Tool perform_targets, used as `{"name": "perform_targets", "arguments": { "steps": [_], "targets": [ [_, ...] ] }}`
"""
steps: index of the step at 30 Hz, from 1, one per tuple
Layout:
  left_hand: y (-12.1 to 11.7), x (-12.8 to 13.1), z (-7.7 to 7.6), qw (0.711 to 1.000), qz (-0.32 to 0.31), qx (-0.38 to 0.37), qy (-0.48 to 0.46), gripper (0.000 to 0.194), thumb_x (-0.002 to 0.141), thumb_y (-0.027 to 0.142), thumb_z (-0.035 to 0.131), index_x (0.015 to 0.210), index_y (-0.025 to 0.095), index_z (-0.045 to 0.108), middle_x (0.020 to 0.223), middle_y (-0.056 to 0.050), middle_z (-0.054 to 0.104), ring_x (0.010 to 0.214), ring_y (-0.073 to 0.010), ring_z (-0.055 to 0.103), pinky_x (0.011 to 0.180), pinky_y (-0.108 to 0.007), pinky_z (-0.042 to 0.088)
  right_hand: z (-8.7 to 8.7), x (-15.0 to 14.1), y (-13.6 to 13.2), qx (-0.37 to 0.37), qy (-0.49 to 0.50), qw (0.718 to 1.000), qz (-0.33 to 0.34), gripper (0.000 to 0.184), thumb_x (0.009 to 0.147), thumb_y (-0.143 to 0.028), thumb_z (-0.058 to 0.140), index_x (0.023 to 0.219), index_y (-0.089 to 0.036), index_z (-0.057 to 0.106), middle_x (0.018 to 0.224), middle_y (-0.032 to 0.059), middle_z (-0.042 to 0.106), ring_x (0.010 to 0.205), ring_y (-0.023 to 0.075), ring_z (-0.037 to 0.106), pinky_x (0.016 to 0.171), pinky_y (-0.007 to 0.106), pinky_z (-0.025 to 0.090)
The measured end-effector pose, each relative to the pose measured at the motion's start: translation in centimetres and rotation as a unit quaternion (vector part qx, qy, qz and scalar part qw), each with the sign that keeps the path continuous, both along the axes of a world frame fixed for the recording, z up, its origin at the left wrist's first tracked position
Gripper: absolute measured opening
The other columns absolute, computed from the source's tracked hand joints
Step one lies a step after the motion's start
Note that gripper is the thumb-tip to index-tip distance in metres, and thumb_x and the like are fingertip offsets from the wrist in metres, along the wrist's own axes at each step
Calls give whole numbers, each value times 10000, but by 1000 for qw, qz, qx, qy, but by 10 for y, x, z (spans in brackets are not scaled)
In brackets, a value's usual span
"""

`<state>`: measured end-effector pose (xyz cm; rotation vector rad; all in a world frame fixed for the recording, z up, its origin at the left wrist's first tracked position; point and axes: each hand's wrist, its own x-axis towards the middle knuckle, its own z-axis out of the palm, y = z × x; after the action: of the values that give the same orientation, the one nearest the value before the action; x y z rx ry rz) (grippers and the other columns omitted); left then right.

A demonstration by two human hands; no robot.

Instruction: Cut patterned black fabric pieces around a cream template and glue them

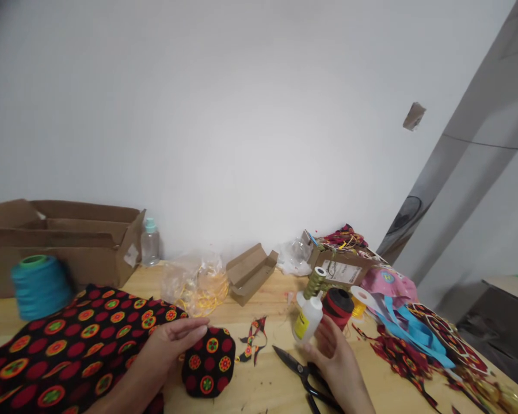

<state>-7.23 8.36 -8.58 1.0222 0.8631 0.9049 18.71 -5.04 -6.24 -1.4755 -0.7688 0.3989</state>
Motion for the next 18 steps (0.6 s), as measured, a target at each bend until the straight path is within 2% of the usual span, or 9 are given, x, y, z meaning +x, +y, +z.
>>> {"name": "perform_targets", "arguments": {
  "steps": [3,4,5,7,10,11,13,16,18],
  "targets": [
    [-1,0,1,1000,-1,-3,-3,323,416,356,783,683,188,716,717,-51,730,725,-202,658,762,-292,484,7,-13,-15,-6,-12,994,-105,360,513,-325,724,816,-196,579,746,28,644,676,201,612,615,278,513],
    [-1,1,0,1000,-3,-3,-4,320,418,347,785,684,183,716,718,-54,730,724,-203,657,763,-293,482,9,-21,-17,-10,-21,992,-120,307,556,-343,701,798,-198,580,716,18,631,672,190,602,611,257,506],
    [-1,1,0,1000,-5,-4,-5,316,419,339,786,681,178,716,715,-56,730,719,-203,657,762,-294,481,10,-32,-16,-22,-28,996,-87,263,592,-344,679,790,-195,593,737,26,637,680,190,600,606,249,501],
    [-1,2,-1,1000,-11,-5,-7,312,425,333,786,684,175,715,710,-57,730,708,-203,656,755,-300,482,9,-57,-2,-69,-58,995,52,241,604,-295,681,810,-182,626,821,52,652,719,200,592,633,252,488],
    [0,2,-2,1000,-22,-3,-11,318,436,340,781,703,182,712,710,-50,731,700,-202,655,747,-311,482,3,-93,35,-78,-90,969,217,218,611,-243,674,818,-178,655,763,36,645,689,177,549,635,259,439],
    [1,1,-2,1000,-24,0,-12,323,440,345,779,714,186,711,720,-46,732,711,-202,654,751,-310,479,1,-101,48,-85,-78,964,239,134,617,-257,661,712,-163,667,641,21,627,589,151,520,554,244,416],
    [1,0,-1,999,-28,8,-18,318,492,387,746,742,194,709,752,-39,732,756,-199,648,768,-305,469,-1,-110,68,-97,-50,956,271,178,631,-304,632,585,-134,657,483,-2,567,456,108,451,449,220,354],
    [0,-1,2,999,-38,17,-26,331,601,469,645,776,194,708,754,-40,729,775,-199,641,758,-308,468,0,-111,80,-106,-16,952,288,238,618,-344,621,569,-112,643,441,-13,532,406,79,392,415,205,303],
    [-2,0,5,998,-48,24,-21,302,582,430,676,757,187,713,704,-38,727,721,-192,642,713,-290,476,1,-109,79,-104,-10,951,290,247,612,-350,619,563,-109,632,451,-13,520,414,77,376,418,206,289]
  ]
}}
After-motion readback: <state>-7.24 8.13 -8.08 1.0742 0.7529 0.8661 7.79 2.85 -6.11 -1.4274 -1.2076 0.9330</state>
